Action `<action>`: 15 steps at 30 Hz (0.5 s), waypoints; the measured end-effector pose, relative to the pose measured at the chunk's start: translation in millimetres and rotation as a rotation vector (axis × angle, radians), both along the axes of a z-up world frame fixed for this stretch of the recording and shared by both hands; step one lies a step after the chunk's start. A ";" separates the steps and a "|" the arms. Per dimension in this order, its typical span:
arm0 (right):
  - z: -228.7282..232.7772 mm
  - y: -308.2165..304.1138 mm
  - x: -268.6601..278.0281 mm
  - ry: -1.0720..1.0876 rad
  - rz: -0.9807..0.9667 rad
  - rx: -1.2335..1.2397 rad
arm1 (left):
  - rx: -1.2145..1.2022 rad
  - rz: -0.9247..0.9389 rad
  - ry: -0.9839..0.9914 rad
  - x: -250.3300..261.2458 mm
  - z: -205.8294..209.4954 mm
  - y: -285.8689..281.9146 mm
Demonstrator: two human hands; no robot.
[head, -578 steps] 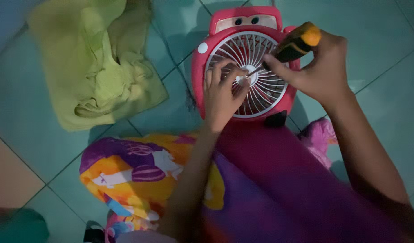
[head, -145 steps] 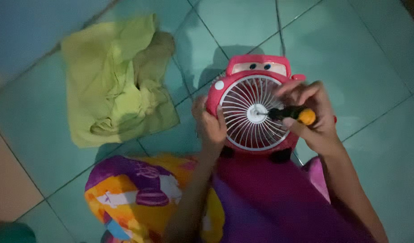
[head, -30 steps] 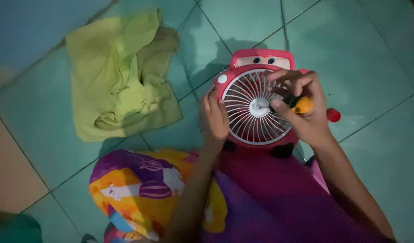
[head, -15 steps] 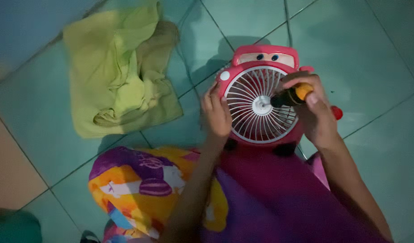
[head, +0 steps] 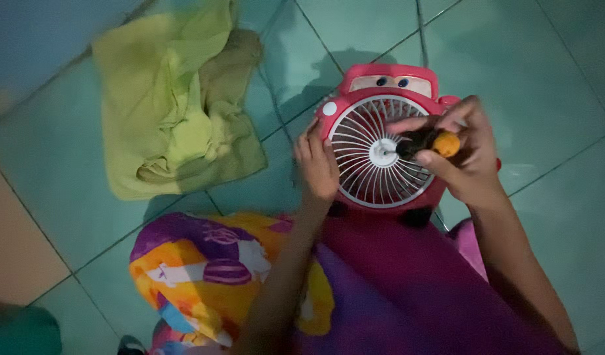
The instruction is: The person assembles a small pink car-shaped fan by attaching the white front grille, securing the central hub with a screwdriver, and then fastening the rear grille. The fan remains on the floor during the process.
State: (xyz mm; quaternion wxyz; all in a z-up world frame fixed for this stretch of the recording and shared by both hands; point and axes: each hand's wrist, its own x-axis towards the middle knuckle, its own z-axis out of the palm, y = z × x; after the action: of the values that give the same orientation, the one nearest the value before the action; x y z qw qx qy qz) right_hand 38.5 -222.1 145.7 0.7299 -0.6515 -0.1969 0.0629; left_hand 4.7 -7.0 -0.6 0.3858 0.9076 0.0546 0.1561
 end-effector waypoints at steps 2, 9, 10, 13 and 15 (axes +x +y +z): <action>-2.5 -5.0 -1.2 0.063 -0.014 -0.065 | -0.057 -0.007 -0.045 -1.9 2.6 -0.6; -7.1 -7.8 -6.9 0.061 0.120 -0.041 | -0.275 0.021 -0.035 -3.1 13.6 3.0; -6.9 -7.6 -9.1 0.164 0.126 0.046 | -0.236 0.042 -0.004 -1.1 14.2 2.4; -4.5 -9.9 -11.6 0.292 0.080 0.074 | -0.185 0.064 0.037 -0.5 13.6 -0.4; -0.9 -8.9 -10.8 0.220 0.024 -0.073 | -0.230 0.032 -0.008 -2.9 13.8 1.9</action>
State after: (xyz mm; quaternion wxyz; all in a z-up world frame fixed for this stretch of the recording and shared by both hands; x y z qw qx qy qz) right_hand 27.7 -230.9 144.8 0.7222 -0.6643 -0.1212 0.1499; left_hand 1.8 -5.1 13.2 0.4852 0.8557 0.0851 0.1586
